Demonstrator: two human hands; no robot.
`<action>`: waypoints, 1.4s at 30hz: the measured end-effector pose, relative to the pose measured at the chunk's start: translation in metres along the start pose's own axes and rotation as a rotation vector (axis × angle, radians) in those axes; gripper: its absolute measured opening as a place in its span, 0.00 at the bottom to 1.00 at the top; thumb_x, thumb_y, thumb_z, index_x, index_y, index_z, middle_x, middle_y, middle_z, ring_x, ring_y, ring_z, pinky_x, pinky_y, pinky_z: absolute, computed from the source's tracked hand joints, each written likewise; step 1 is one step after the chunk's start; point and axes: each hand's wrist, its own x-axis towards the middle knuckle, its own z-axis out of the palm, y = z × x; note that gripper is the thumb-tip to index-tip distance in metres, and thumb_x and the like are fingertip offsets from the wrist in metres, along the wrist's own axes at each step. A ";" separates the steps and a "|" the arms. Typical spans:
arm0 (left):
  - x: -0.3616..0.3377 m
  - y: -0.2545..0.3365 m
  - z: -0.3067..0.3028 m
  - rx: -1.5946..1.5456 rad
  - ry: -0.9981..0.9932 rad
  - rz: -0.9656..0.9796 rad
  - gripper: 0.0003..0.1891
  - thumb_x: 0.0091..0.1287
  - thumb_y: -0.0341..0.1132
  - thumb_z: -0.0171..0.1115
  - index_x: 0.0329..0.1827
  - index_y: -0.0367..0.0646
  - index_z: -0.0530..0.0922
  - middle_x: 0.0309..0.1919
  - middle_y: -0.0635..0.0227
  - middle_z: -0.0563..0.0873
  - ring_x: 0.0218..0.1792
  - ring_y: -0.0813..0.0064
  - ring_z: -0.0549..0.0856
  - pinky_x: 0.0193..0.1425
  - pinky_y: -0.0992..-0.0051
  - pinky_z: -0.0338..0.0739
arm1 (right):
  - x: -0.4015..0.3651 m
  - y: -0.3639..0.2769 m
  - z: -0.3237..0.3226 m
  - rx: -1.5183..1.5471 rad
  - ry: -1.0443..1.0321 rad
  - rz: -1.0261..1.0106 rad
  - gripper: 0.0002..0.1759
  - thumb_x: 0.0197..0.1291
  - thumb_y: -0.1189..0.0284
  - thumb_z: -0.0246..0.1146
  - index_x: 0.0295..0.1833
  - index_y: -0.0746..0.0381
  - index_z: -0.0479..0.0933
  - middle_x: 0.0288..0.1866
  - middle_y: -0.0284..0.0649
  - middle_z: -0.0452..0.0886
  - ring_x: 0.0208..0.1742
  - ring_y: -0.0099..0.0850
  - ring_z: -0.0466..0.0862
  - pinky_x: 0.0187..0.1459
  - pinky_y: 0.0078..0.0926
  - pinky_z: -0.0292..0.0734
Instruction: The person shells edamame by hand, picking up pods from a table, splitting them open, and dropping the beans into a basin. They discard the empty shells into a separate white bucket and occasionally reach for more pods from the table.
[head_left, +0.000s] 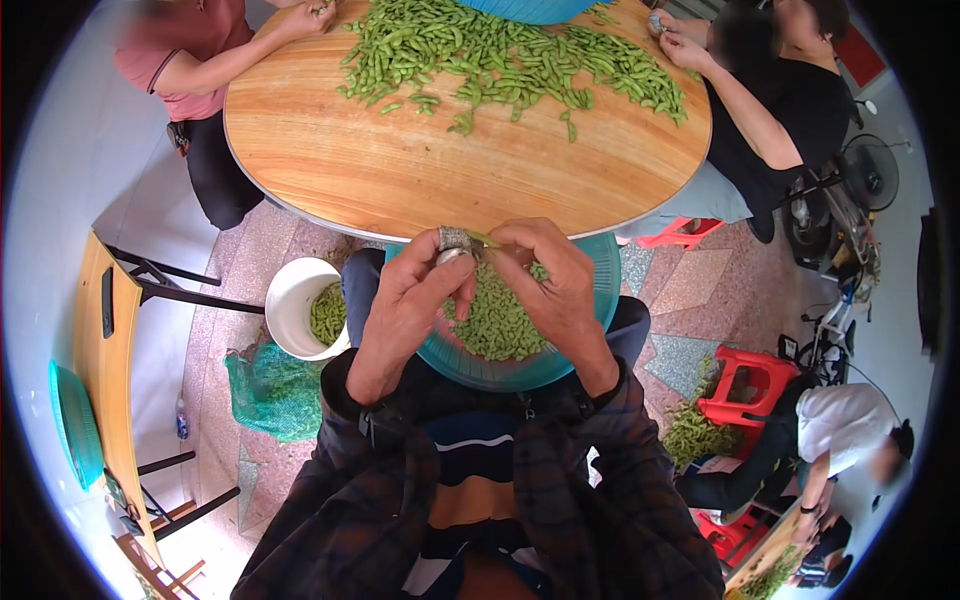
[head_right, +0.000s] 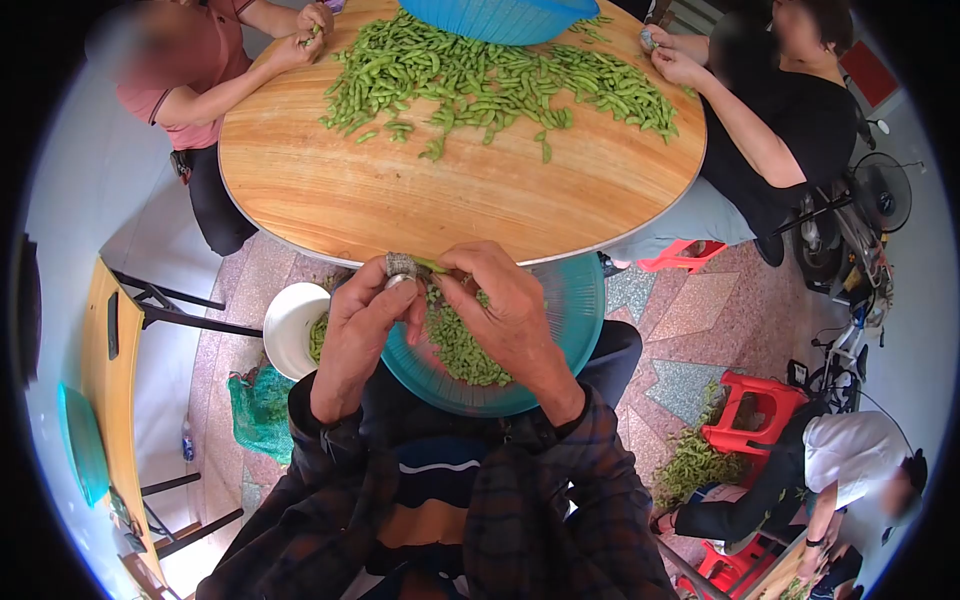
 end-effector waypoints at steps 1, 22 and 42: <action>-0.001 -0.001 -0.001 -0.006 -0.002 0.011 0.11 0.79 0.31 0.58 0.57 0.34 0.78 0.31 0.70 0.81 0.30 0.81 0.79 0.35 0.79 0.73 | -0.001 -0.002 -0.001 -0.033 -0.028 -0.027 0.12 0.62 0.83 0.70 0.51 0.66 0.81 0.48 0.45 0.85 0.43 0.35 0.88 0.41 0.29 0.83; -0.013 0.003 0.004 0.046 -0.080 0.072 0.10 0.79 0.28 0.56 0.58 0.33 0.77 0.29 0.71 0.80 0.26 0.83 0.78 0.31 0.81 0.73 | -0.010 -0.015 -0.013 -0.104 -0.050 -0.230 0.13 0.59 0.83 0.70 0.50 0.65 0.84 0.48 0.44 0.86 0.47 0.41 0.87 0.46 0.34 0.84; -0.016 0.006 0.010 -0.018 -0.002 -0.022 0.08 0.76 0.26 0.58 0.55 0.36 0.78 0.23 0.74 0.77 0.20 0.88 0.71 0.24 0.83 0.64 | -0.014 -0.010 -0.012 -0.168 -0.043 -0.337 0.15 0.57 0.83 0.71 0.51 0.65 0.85 0.48 0.43 0.87 0.46 0.41 0.88 0.44 0.34 0.85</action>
